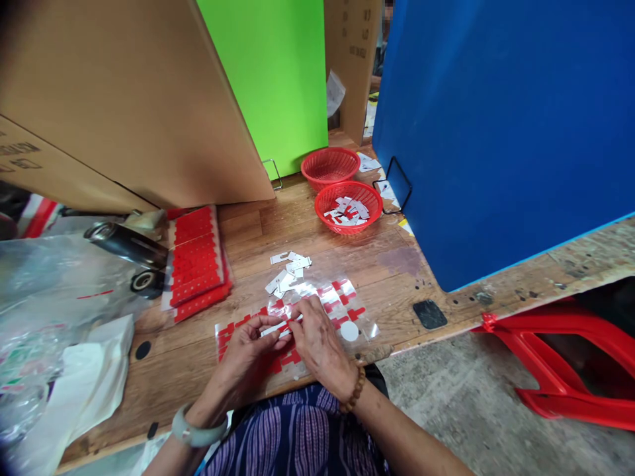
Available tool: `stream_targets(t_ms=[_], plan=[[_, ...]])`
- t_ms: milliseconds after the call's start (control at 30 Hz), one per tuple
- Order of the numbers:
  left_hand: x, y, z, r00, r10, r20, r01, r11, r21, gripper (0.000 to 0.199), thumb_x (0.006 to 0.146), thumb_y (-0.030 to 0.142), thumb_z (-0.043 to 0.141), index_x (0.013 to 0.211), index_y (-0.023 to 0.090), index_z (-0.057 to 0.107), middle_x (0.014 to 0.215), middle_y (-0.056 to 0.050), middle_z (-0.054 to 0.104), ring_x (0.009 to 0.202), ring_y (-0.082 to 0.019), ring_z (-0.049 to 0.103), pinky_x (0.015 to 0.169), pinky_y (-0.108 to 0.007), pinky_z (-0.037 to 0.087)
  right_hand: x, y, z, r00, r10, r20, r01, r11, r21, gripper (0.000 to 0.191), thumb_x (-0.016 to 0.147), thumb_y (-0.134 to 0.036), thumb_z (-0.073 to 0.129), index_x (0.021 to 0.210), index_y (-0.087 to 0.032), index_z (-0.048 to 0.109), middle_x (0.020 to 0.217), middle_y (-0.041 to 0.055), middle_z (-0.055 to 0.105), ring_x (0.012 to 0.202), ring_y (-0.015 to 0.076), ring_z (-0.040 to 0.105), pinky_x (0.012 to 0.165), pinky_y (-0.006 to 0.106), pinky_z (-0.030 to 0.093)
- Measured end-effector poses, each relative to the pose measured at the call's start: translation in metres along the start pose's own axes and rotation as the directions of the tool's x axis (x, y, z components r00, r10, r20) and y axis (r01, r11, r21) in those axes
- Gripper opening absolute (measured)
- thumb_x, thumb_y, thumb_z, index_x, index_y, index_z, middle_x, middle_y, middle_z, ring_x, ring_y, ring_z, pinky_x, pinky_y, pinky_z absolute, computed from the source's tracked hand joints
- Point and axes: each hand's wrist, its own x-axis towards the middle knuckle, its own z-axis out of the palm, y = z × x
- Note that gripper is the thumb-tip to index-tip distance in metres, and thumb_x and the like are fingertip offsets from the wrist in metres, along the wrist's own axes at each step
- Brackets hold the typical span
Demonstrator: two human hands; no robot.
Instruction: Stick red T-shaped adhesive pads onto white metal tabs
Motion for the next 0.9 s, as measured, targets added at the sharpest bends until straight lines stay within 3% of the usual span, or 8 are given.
stream_targets(t_ms=[100, 233, 400, 500, 567, 667, 733, 900], plan=[[0.002, 0.0, 0.0, 1.0, 0.029, 0.001, -0.029, 0.999, 0.017, 0.043, 0.058, 0.028, 0.083, 0.091, 0.013, 0.06, 0.072, -0.003, 0.071, 0.064, -0.012, 0.067, 0.068, -0.023, 0.051, 0.001, 0.002, 0.001, 0.999, 0.046, -0.015, -0.045, 0.998, 0.052, 0.014, 0.08, -0.012, 0.053, 0.09, -0.021, 0.049, 0.092, 0.0027, 0.052, 0.081, 0.0174, 0.054, 0.077, 0.034, 0.046], [0.004, 0.003, 0.001, 0.999, 0.035, 0.019, -0.036, 0.999, 0.04, 0.038, 0.061, 0.025, 0.08, 0.091, 0.014, 0.059, 0.069, 0.0, 0.068, 0.062, -0.011, 0.064, 0.066, -0.022, 0.05, 0.011, 0.004, -0.006, 0.975, 0.22, 0.041, -0.223, 0.949, 0.223, 0.044, 0.07, -0.016, 0.066, 0.109, -0.021, 0.046, 0.083, -0.0018, 0.053, 0.065, 0.0132, 0.054, 0.062, 0.028, 0.047], [0.006, 0.005, 0.006, 0.993, 0.028, 0.111, -0.042, 0.992, 0.119, 0.038, 0.061, 0.029, 0.079, 0.089, 0.015, 0.059, 0.081, -0.003, 0.068, 0.065, -0.014, 0.067, 0.068, -0.025, 0.051, 0.02, 0.001, -0.02, 0.918, 0.181, 0.353, -0.321, 0.862, 0.393, 0.015, 0.081, -0.033, 0.057, 0.084, -0.018, 0.056, 0.062, -0.0049, 0.054, 0.048, 0.009, 0.051, 0.044, 0.02, 0.037], [0.012, 0.009, 0.005, 0.991, 0.025, 0.128, -0.053, 0.975, 0.217, 0.035, 0.07, 0.039, 0.071, 0.093, 0.016, 0.058, 0.08, -0.003, 0.066, 0.063, -0.014, 0.066, 0.066, -0.027, 0.051, 0.024, 0.008, -0.026, 0.909, 0.186, 0.373, -0.327, 0.872, 0.365, 0.022, 0.083, -0.037, 0.055, 0.074, -0.017, 0.057, 0.05, -0.0063, 0.052, 0.04, 0.0071, 0.046, 0.04, 0.018, 0.032], [0.02, 0.014, 0.003, 0.988, 0.104, 0.113, -0.137, 0.933, 0.334, 0.033, 0.077, 0.044, 0.062, 0.095, 0.016, 0.059, 0.075, -0.002, 0.065, 0.062, -0.015, 0.063, 0.064, -0.027, 0.049, 0.034, 0.015, -0.034, 0.906, 0.217, 0.364, -0.348, 0.87, 0.349, 0.025, 0.082, -0.04, 0.057, 0.071, -0.017, 0.057, 0.044, -0.0064, 0.052, 0.036, 0.0066, 0.044, 0.037, 0.017, 0.029], [0.038, 0.026, -0.002, 0.926, 0.365, 0.097, -0.354, 0.75, 0.558, 0.027, 0.08, 0.04, 0.059, 0.094, 0.017, 0.062, 0.075, -0.003, 0.063, 0.067, -0.016, 0.059, 0.067, -0.028, 0.045, 0.062, 0.023, -0.056, 0.92, 0.276, 0.28, -0.371, 0.842, 0.392, 0.028, 0.076, -0.041, 0.064, 0.067, -0.016, 0.057, 0.044, -0.0031, 0.057, 0.034, 0.0072, 0.046, 0.034, 0.016, 0.03], [0.052, 0.033, -0.003, 0.866, 0.485, 0.121, -0.423, 0.583, 0.693, 0.022, 0.079, 0.033, 0.061, 0.094, 0.018, 0.063, 0.077, -0.003, 0.062, 0.073, -0.018, 0.057, 0.072, -0.03, 0.042, 0.089, 0.022, -0.078, 0.951, 0.285, 0.119, -0.306, 0.816, 0.491, 0.025, 0.073, -0.04, 0.068, 0.07, -0.016, 0.059, 0.05, 0.0002, 0.063, 0.038, 0.0082, 0.052, 0.037, 0.017, 0.038], [0.073, 0.039, 0.002, 0.812, 0.517, 0.271, -0.449, 0.257, 0.856, 0.014, 0.08, 0.021, 0.057, 0.094, 0.018, 0.058, 0.082, -0.005, 0.058, 0.08, -0.02, 0.054, 0.077, -0.033, 0.04, 0.144, 0.01, -0.13, 0.937, 0.214, -0.275, -0.02, 0.822, 0.569, 0.028, 0.073, -0.03, 0.069, 0.095, -0.017, 0.059, 0.068, 0.0007, 0.066, 0.057, 0.0119, 0.063, 0.054, 0.023, 0.052]])
